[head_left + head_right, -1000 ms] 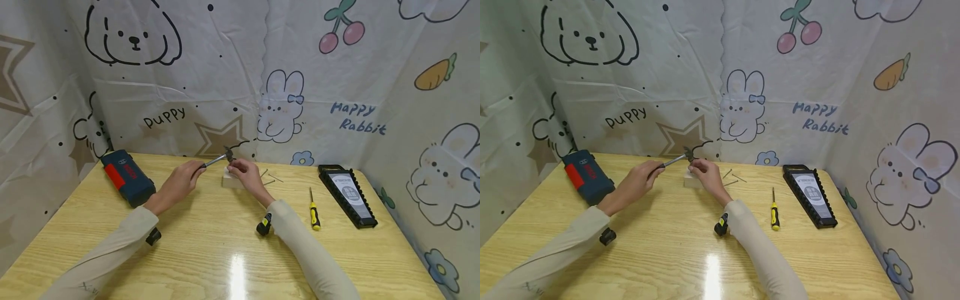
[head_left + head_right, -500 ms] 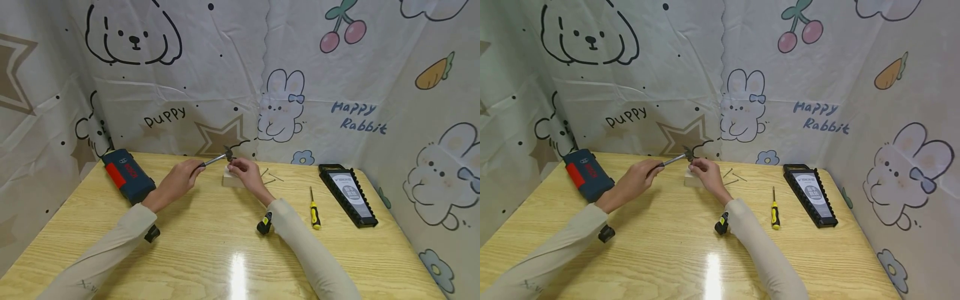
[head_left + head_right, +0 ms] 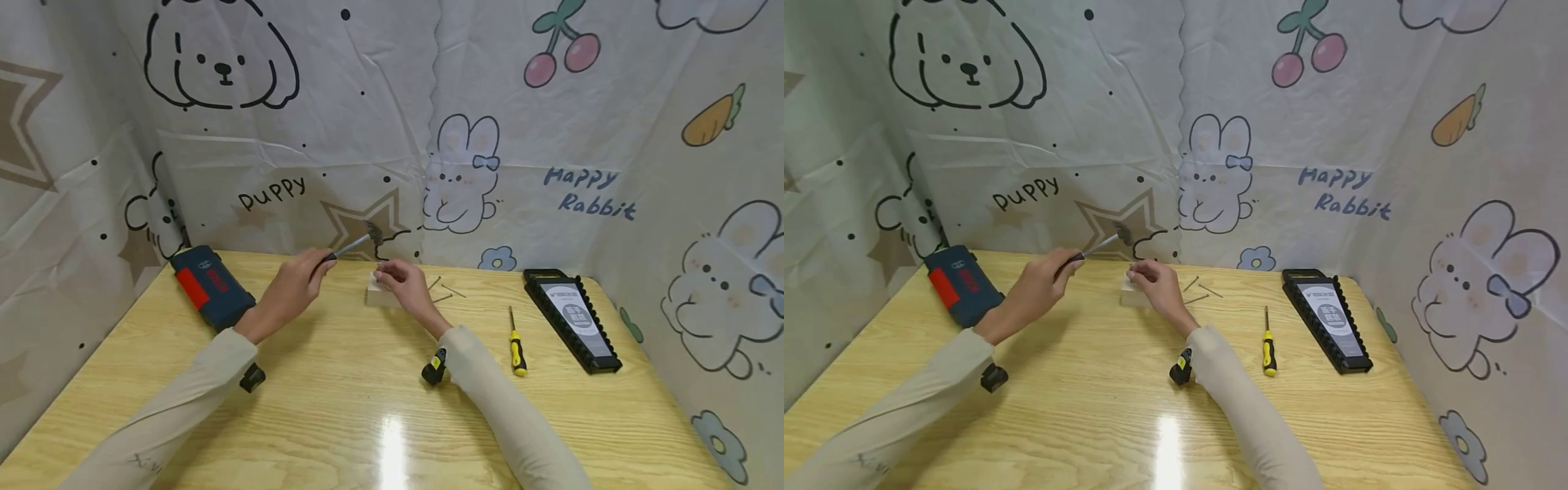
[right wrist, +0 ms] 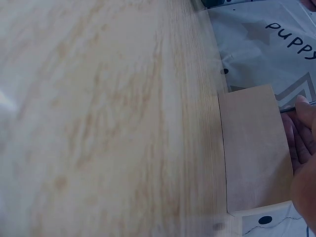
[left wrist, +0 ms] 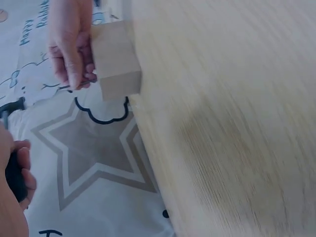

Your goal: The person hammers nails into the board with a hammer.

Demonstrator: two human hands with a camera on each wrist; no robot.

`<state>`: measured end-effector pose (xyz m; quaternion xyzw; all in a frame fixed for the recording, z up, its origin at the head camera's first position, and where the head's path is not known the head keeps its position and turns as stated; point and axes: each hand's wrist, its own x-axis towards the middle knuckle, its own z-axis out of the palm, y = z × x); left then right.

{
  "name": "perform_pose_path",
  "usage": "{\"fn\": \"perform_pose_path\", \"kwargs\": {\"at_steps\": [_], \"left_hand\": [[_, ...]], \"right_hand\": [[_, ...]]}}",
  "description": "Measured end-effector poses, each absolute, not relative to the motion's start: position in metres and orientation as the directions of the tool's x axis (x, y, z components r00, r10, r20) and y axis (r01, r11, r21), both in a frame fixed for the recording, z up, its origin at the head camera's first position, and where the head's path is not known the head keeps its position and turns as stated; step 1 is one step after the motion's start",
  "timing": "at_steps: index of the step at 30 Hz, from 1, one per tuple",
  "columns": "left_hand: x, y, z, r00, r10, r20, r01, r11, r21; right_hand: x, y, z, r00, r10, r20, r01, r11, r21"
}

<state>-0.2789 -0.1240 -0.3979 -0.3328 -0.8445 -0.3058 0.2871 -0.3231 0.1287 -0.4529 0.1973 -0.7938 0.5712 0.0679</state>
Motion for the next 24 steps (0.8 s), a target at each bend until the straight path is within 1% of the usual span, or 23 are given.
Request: {"fn": "perform_pose_path", "kwargs": {"at_steps": [2,4,8,11,18,24], "left_hand": [[-0.278,-0.125,-0.398,-0.606,0.355,0.712,0.744,0.571,0.348],[-0.277,-0.126,-0.4,-0.623,0.36,0.694,0.735,0.571,0.364],[-0.275,-0.126,-0.405,-0.691,0.44,0.574,0.696,0.618,0.365],[-0.274,-0.125,-0.405,-0.726,0.456,0.515,0.669,0.642,0.375],[-0.275,-0.121,-0.405,-0.723,0.46,0.516,0.673,0.638,0.374],[-0.274,-0.12,-0.408,-0.737,0.437,0.516,0.658,0.637,0.4]], "right_hand": [[-0.322,0.129,-0.453,-0.91,-0.241,0.338,-0.397,0.269,-0.877],[-0.322,0.128,-0.453,-0.909,-0.243,0.338,-0.398,0.271,-0.877],[-0.321,0.128,-0.451,-0.91,-0.237,0.339,-0.398,0.279,-0.874],[-0.322,0.129,-0.451,-0.91,-0.232,0.343,-0.401,0.287,-0.87],[-0.323,0.131,-0.452,-0.911,-0.23,0.342,-0.4,0.297,-0.867],[-0.322,0.132,-0.445,-0.91,-0.289,0.298,-0.385,0.32,-0.866]]}}
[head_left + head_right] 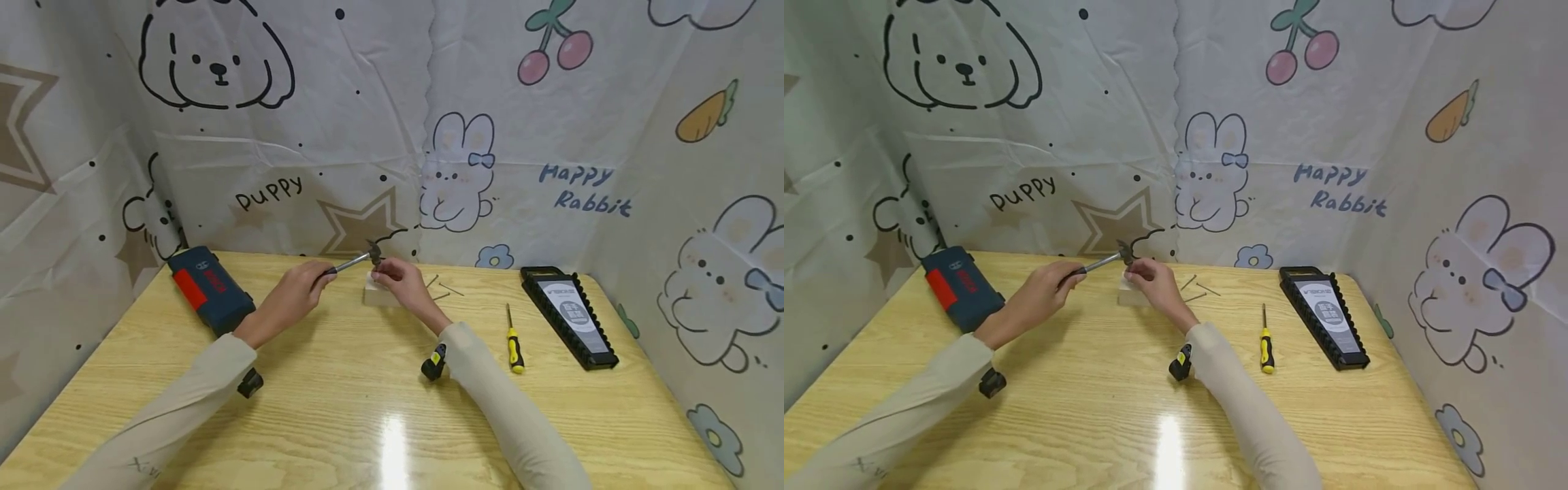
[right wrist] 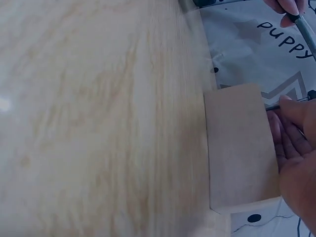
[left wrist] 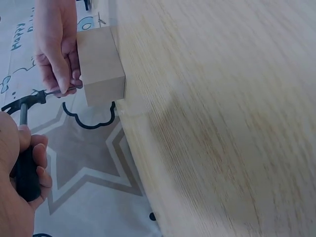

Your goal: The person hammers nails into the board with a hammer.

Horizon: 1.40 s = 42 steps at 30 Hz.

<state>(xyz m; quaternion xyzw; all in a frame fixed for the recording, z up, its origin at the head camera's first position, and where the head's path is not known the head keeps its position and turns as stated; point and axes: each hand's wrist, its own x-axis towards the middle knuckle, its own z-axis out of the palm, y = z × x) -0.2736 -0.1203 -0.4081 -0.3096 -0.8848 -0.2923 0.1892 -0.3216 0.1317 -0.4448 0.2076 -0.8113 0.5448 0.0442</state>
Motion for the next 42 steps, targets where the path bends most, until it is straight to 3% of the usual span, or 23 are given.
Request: {"fn": "perform_pose_path", "kwargs": {"at_steps": [9,18,28,42], "left_hand": [[-0.273,-0.122,-0.41,-0.74,0.414,0.53,0.655,0.626,0.424],[-0.27,-0.122,-0.412,-0.735,0.41,0.54,0.663,0.602,0.446],[-0.27,-0.124,-0.412,-0.747,0.41,0.524,0.651,0.609,0.453],[-0.27,-0.122,-0.409,-0.742,0.41,0.531,0.655,0.614,0.442]], "right_hand": [[-0.315,0.137,-0.437,-0.887,-0.37,0.276,-0.415,0.379,-0.827],[-0.311,0.152,-0.428,-0.886,-0.371,0.28,-0.437,0.463,-0.771],[-0.316,0.169,-0.425,-0.848,-0.483,0.22,-0.524,0.693,-0.496],[-0.326,0.166,-0.424,-0.853,-0.491,0.178,-0.514,0.726,-0.458]]}}
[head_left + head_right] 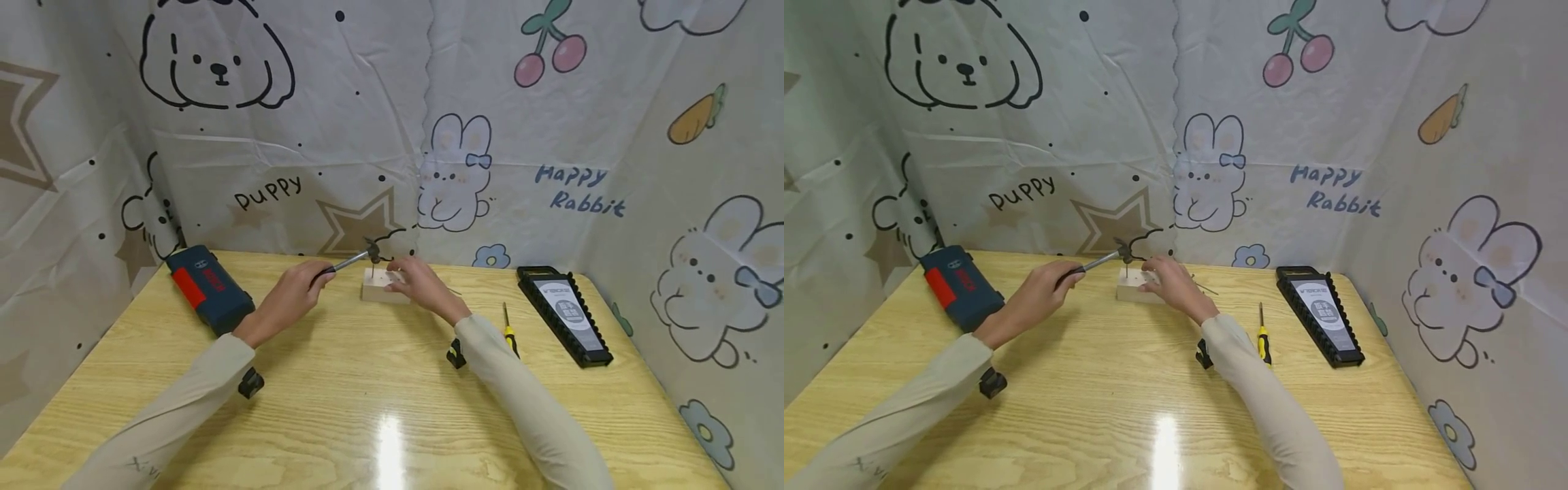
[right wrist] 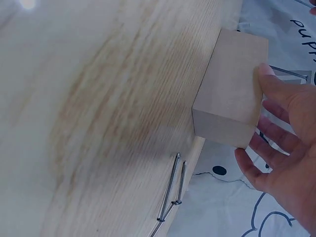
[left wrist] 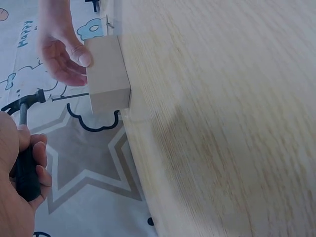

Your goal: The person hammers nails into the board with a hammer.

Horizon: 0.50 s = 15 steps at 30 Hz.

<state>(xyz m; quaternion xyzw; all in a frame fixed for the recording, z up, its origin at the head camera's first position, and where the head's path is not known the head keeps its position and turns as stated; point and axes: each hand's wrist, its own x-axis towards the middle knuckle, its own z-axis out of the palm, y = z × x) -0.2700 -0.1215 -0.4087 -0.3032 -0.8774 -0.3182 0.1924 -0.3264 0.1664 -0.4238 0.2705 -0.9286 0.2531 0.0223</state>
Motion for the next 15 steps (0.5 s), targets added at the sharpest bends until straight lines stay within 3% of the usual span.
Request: {"fn": "perform_pose_path", "kwargs": {"at_steps": [6,11,15], "left_hand": [[-0.272,-0.119,-0.411,-0.728,0.411,0.549,0.667,0.61,0.428],[-0.272,-0.118,-0.413,-0.708,0.418,0.569,0.687,0.594,0.419],[-0.273,-0.117,-0.413,-0.691,0.417,0.59,0.702,0.583,0.409]], "right_hand": [[-0.321,0.172,-0.41,-0.871,-0.466,0.159,-0.475,0.711,-0.518],[-0.321,0.185,-0.387,-0.924,-0.346,0.161,-0.372,0.724,-0.58],[-0.321,0.2,-0.38,-0.963,-0.253,0.089,-0.257,0.777,-0.575]]}}
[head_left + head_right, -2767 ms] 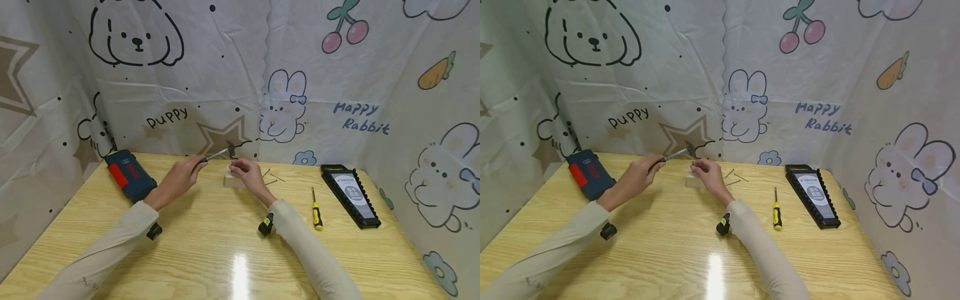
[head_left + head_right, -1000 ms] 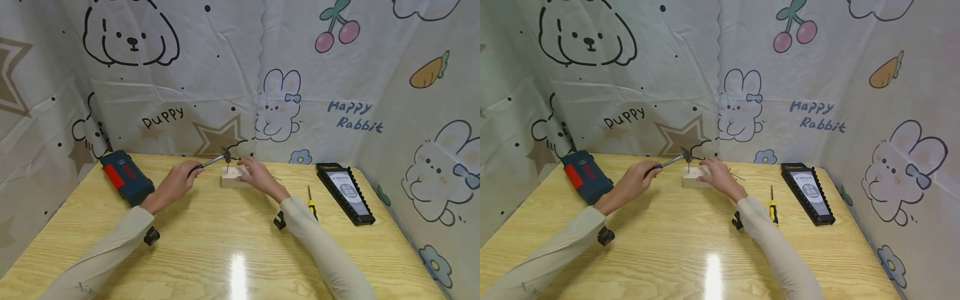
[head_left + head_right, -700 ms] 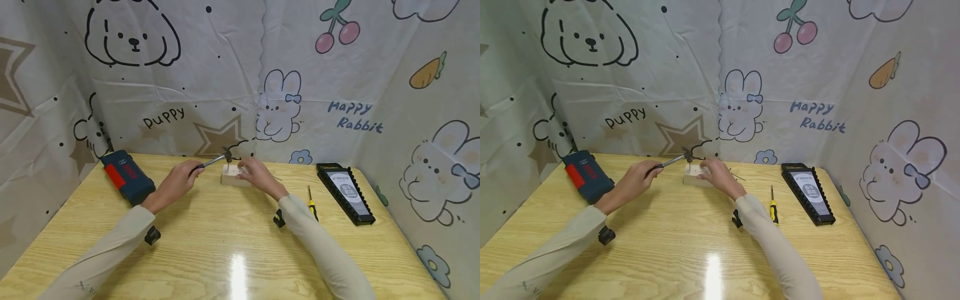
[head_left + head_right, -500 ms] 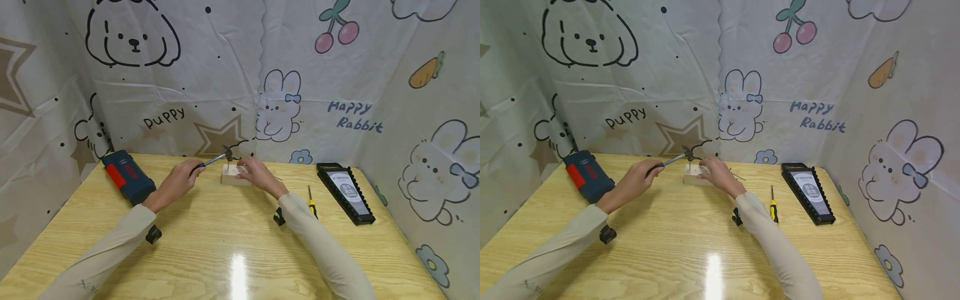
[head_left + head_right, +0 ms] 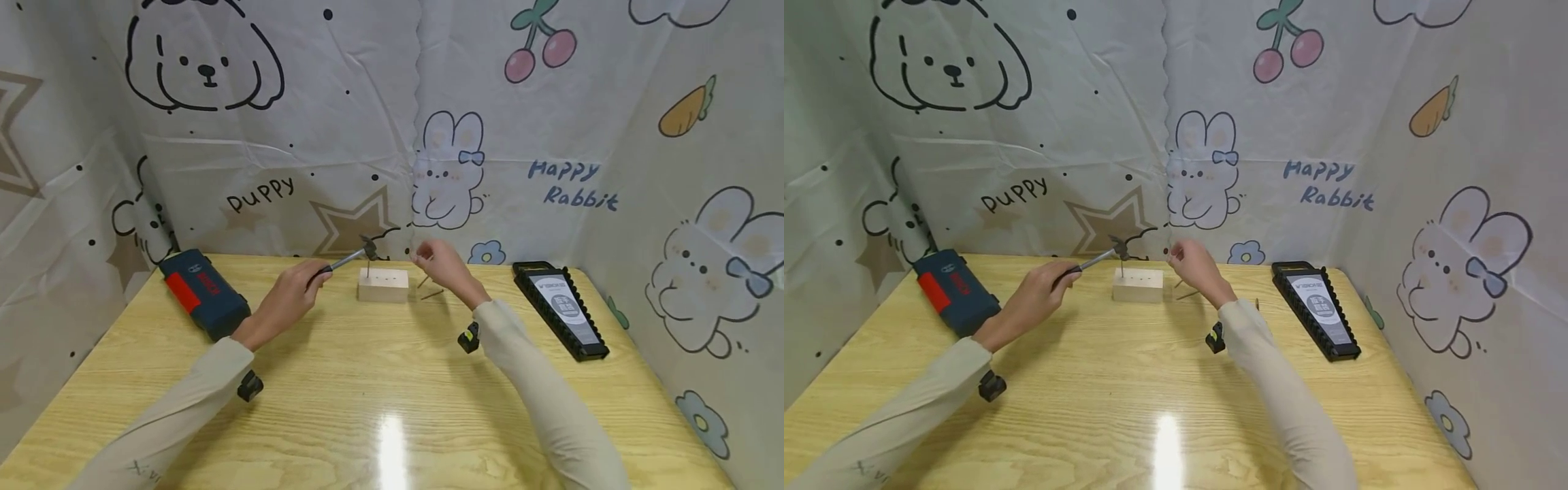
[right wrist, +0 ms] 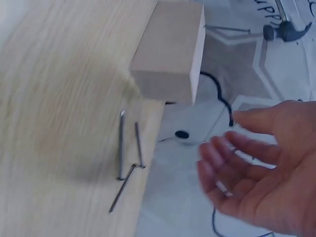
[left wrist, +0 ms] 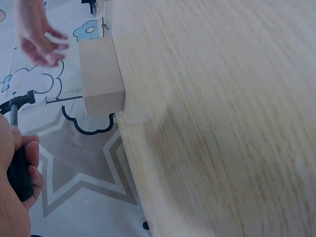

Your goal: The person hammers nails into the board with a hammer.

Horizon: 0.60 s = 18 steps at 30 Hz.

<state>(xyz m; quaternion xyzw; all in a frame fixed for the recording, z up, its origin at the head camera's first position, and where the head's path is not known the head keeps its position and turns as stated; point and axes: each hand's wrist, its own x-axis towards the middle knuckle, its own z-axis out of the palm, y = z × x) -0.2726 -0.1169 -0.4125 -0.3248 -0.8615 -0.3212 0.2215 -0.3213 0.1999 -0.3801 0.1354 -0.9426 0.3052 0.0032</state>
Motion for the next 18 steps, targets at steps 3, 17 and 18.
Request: {"fn": "perform_pose_path", "kwargs": {"at_steps": [3,17,18], "left_hand": [[-0.272,-0.117,-0.412,-0.683,0.417,0.6,0.708,0.58,0.403],[-0.274,-0.12,-0.415,-0.669,0.425,0.61,0.714,0.598,0.366],[-0.273,-0.121,-0.414,-0.676,0.422,0.604,0.707,0.602,0.371]], "right_hand": [[-0.319,0.21,-0.383,-0.977,-0.213,-0.032,-0.163,0.831,-0.531],[-0.328,0.215,-0.418,-0.964,-0.037,-0.262,0.061,0.932,-0.357],[-0.329,0.214,-0.418,-0.961,-0.043,-0.271,0.062,0.928,-0.368]]}}
